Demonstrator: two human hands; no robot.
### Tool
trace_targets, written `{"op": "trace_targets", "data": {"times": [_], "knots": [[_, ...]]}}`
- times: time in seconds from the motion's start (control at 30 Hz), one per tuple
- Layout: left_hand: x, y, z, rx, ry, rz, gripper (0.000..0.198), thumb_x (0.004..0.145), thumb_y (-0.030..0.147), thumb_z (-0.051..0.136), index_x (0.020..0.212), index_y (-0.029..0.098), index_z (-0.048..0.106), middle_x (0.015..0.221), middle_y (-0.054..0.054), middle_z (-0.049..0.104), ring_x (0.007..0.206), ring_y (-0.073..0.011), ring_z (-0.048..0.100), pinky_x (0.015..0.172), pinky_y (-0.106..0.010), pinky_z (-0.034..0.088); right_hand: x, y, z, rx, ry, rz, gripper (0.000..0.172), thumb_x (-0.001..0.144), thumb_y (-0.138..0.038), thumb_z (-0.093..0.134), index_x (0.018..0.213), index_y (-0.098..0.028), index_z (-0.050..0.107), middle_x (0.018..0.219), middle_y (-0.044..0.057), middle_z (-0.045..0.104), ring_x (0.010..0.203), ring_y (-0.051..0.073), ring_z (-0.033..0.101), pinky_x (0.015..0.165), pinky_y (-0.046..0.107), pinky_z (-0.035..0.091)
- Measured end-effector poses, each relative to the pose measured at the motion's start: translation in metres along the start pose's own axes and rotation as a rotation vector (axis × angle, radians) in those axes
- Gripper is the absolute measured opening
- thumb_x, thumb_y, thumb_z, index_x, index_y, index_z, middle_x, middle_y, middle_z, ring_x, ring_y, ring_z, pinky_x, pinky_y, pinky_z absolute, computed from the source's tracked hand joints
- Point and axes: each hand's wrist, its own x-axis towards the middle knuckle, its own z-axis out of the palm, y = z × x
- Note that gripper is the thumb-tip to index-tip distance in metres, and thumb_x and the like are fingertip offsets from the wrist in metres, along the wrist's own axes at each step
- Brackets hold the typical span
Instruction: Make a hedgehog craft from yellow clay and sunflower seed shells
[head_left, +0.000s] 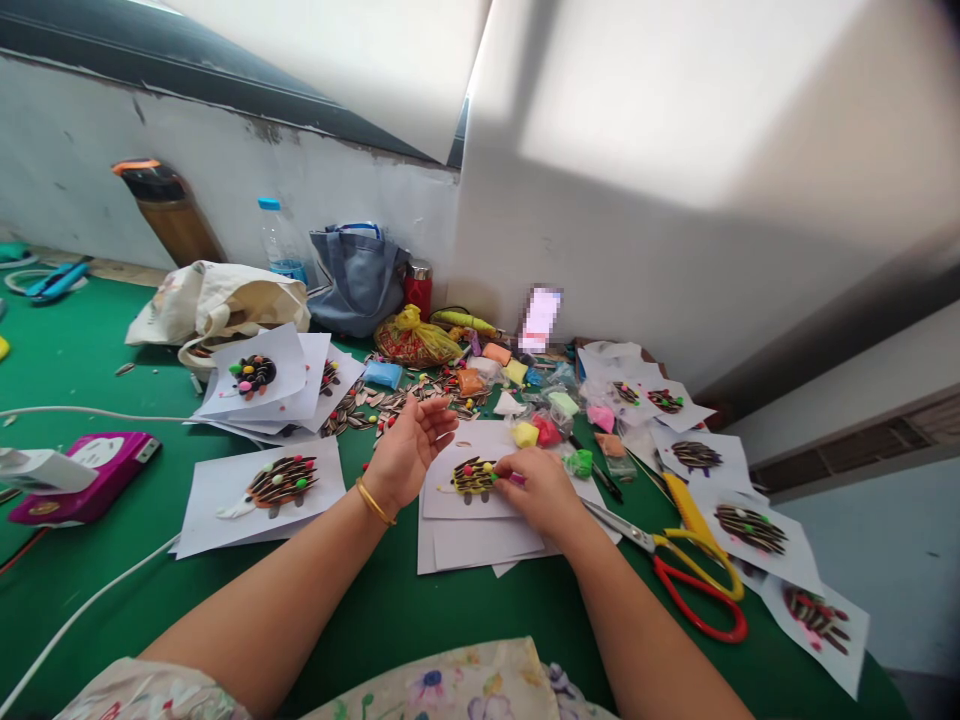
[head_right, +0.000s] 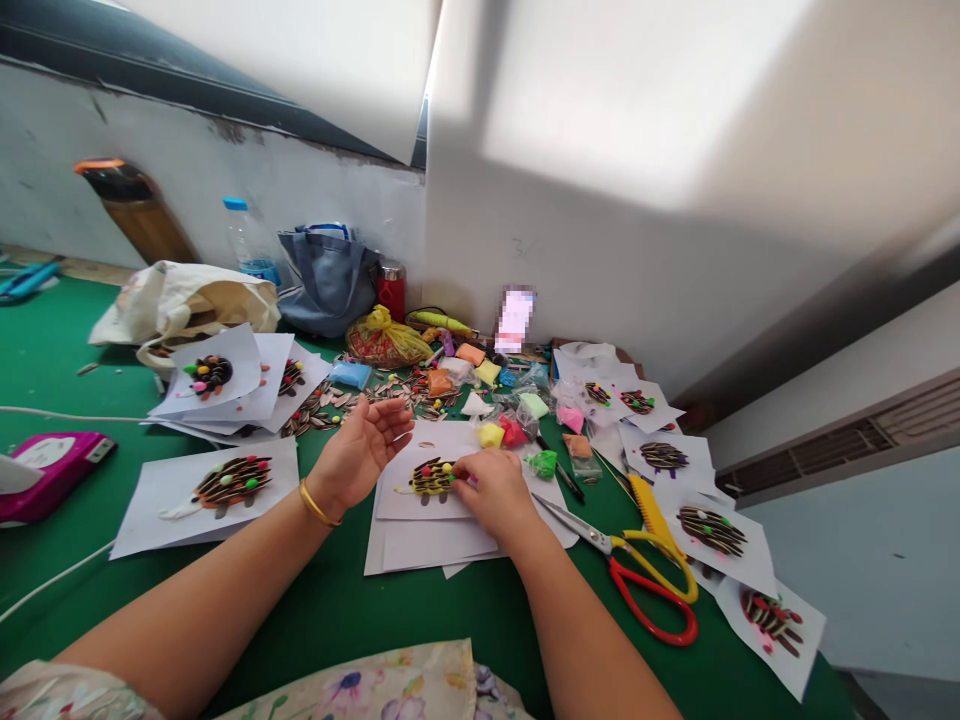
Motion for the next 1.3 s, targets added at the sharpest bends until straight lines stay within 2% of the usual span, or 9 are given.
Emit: {"op": "trace_targets", "data": {"times": [0.2,0.4,0.53,0.63,0.73,0.83,0.93,1.07,1.3], "knots": [[0.000,-0.001,-0.001,0.021,-0.007,0.008,0.046,0.096,0.051,0.039,0.098,0.017,0.069,0.093,-0.007,0.069,0.088,-0.0168,0.065,0.084,-0.030,0.049,-0.001,0.000,0.006,0.008,0.014,-0.012,0.009,0.082,-0.023,0.069,0.091,-0.024,0.071,0.090,0.002,0.069,0.093,0.021,0.058,0.086,0.036,0.034],[0.007,-0.003,-0.010,0.187,-0.009,0.081,0.047,0.085,0.060,0.054,0.091,0.015,0.069,0.089,-0.006,0.068,0.086,-0.0167,0.063,0.084,-0.031,0.048,-0.002,-0.001,0.002,0.027,-0.013,0.019,0.010,0.081,-0.025,0.071,0.091,-0.024,0.071,0.091,0.002,0.069,0.093,0.020,0.057,0.084,0.034,0.032],[0.012,-0.002,-0.014,0.405,0.016,0.150,0.042,0.079,0.056,0.062,0.087,0.015,0.067,0.084,-0.005,0.066,0.081,-0.0158,0.061,0.081,-0.030,0.048,-0.001,0.001,0.000,0.041,-0.021,0.020,0.010,0.083,-0.025,0.069,0.093,-0.024,0.071,0.092,0.002,0.070,0.093,0.020,0.058,0.084,0.033,0.033],[0.015,0.000,-0.018,0.608,0.000,0.194,0.036,0.080,0.051,0.061,0.087,0.016,0.065,0.083,-0.004,0.066,0.080,-0.0169,0.062,0.080,-0.031,0.048,0.000,0.001,0.001,0.039,-0.029,0.023,0.010,0.082,-0.023,0.069,0.092,-0.024,0.071,0.092,0.002,0.070,0.092,0.020,0.059,0.084,0.033,0.033],[0.020,0.002,-0.025,1.011,-0.071,0.305,0.028,0.084,0.044,0.057,0.087,0.018,0.066,0.085,-0.005,0.067,0.083,-0.0196,0.062,0.079,-0.033,0.048,0.000,0.001,0.000,0.039,-0.025,0.032,0.008,0.082,-0.025,0.068,0.090,-0.023,0.070,0.092,0.002,0.070,0.092,0.020,0.059,0.084,0.033,0.033],[0.021,0.005,-0.031,1.490,-0.112,0.425,0.020,0.083,0.034,0.058,0.090,0.019,0.070,0.095,-0.007,0.068,0.092,-0.0232,0.061,0.086,-0.036,0.046,0.000,0.004,-0.004,0.056,0.010,0.028,0.009,0.085,-0.029,0.065,0.090,-0.022,0.069,0.093,0.003,0.070,0.092,0.020,0.059,0.084,0.033,0.035],[0.020,0.004,-0.034,1.799,-0.142,0.456,0.020,0.081,0.033,0.062,0.094,0.021,0.073,0.101,-0.008,0.067,0.100,-0.0257,0.060,0.089,-0.038,0.044,0.000,0.011,-0.009,0.064,0.056,0.053,0.014,0.089,-0.029,0.058,0.093,-0.021,0.069,0.095,0.004,0.071,0.092,0.021,0.059,0.084,0.032,0.037],[0.017,0.000,-0.032,1.952,-0.178,0.404,0.024,0.078,0.039,0.067,0.097,0.024,0.073,0.104,-0.008,0.066,0.102,-0.0279,0.059,0.087,-0.039,0.044,0.000,0.019,-0.012,0.014,0.029,0.137,0.018,0.089,-0.027,0.055,0.096,-0.020,0.070,0.096,0.005,0.071,0.092,0.021,0.059,0.081,0.030,0.038],[0.015,-0.002,-0.027,1.975,-0.164,0.404,0.015,0.074,0.034,0.072,0.084,0.023,0.070,0.098,-0.006,0.065,0.100,-0.0270,0.058,0.084,-0.037,0.042,0.002,0.023,-0.008,-0.083,-0.036,0.235,0.021,0.088,-0.028,0.056,0.102,-0.022,0.070,0.098,0.007,0.071,0.096,0.021,0.059,0.082,0.029,0.038]]}}
